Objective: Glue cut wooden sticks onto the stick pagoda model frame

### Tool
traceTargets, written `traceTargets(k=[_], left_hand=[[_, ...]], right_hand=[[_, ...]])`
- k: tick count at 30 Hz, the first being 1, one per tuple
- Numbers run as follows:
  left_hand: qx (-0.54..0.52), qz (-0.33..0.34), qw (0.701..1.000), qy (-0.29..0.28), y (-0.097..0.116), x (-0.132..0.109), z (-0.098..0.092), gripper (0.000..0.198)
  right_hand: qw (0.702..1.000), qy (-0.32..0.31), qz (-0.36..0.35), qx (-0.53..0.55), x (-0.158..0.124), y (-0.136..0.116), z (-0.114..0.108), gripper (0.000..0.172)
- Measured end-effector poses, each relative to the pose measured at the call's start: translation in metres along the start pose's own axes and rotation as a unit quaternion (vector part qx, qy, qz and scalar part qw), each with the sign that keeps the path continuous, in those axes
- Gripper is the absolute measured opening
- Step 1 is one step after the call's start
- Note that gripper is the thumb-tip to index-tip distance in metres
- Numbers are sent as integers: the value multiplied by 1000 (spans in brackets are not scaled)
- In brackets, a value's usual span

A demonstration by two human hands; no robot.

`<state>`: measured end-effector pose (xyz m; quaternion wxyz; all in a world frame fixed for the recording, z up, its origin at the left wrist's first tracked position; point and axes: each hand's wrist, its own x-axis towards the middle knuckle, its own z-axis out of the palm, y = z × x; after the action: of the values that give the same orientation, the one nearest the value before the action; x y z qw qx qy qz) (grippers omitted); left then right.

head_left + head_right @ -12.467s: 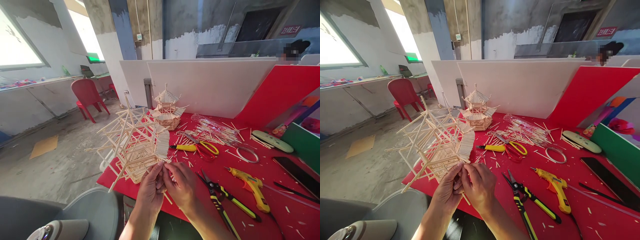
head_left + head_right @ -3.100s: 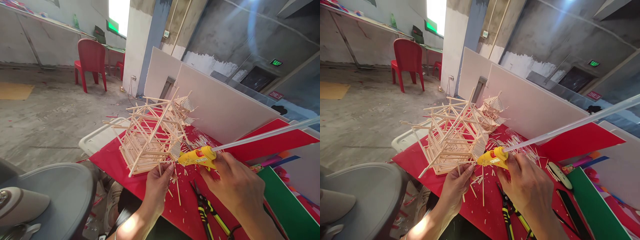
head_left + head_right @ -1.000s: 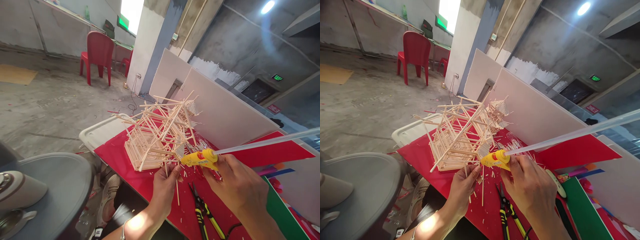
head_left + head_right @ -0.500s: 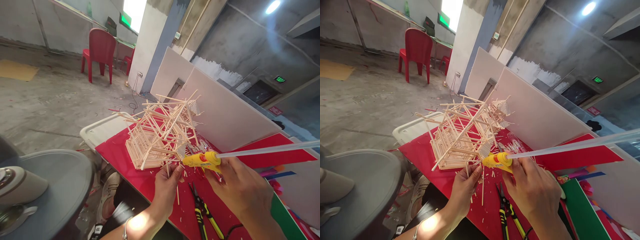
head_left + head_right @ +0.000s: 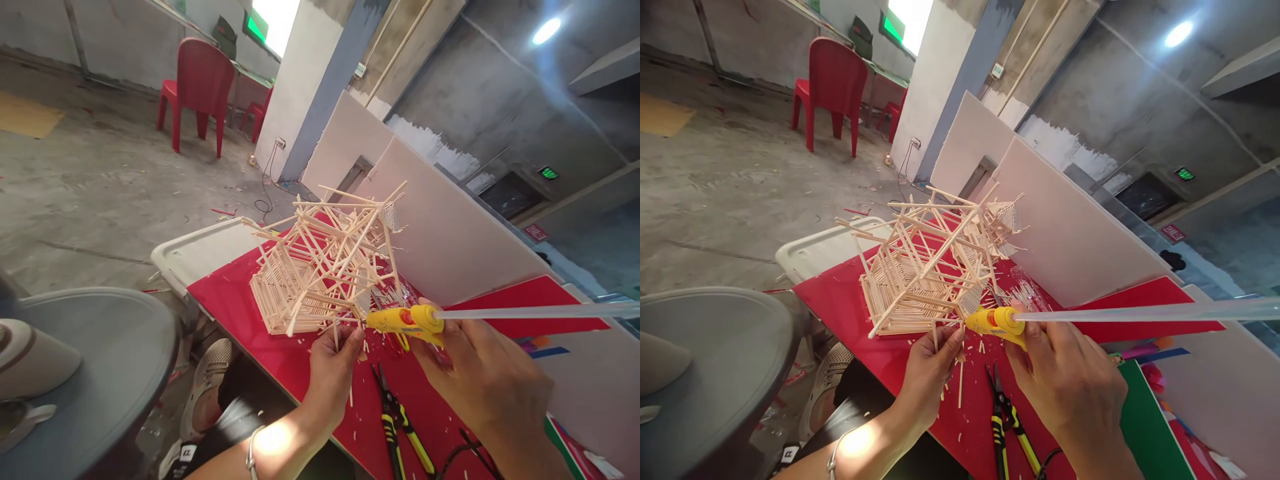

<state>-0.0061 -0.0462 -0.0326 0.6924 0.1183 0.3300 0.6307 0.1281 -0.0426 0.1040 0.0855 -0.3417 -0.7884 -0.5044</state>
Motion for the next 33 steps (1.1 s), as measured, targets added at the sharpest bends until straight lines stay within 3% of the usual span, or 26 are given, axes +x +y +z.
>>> traceTargets(k=[16, 33], left_hand=[[-27, 15, 999, -16, -3, 2, 0, 32], [-23, 21, 999, -30, -3, 2, -1, 33]], right_hand=[[999, -13, -39, -27, 3, 3, -5, 23], [998, -26, -31, -51, 11, -1, -12, 21]])
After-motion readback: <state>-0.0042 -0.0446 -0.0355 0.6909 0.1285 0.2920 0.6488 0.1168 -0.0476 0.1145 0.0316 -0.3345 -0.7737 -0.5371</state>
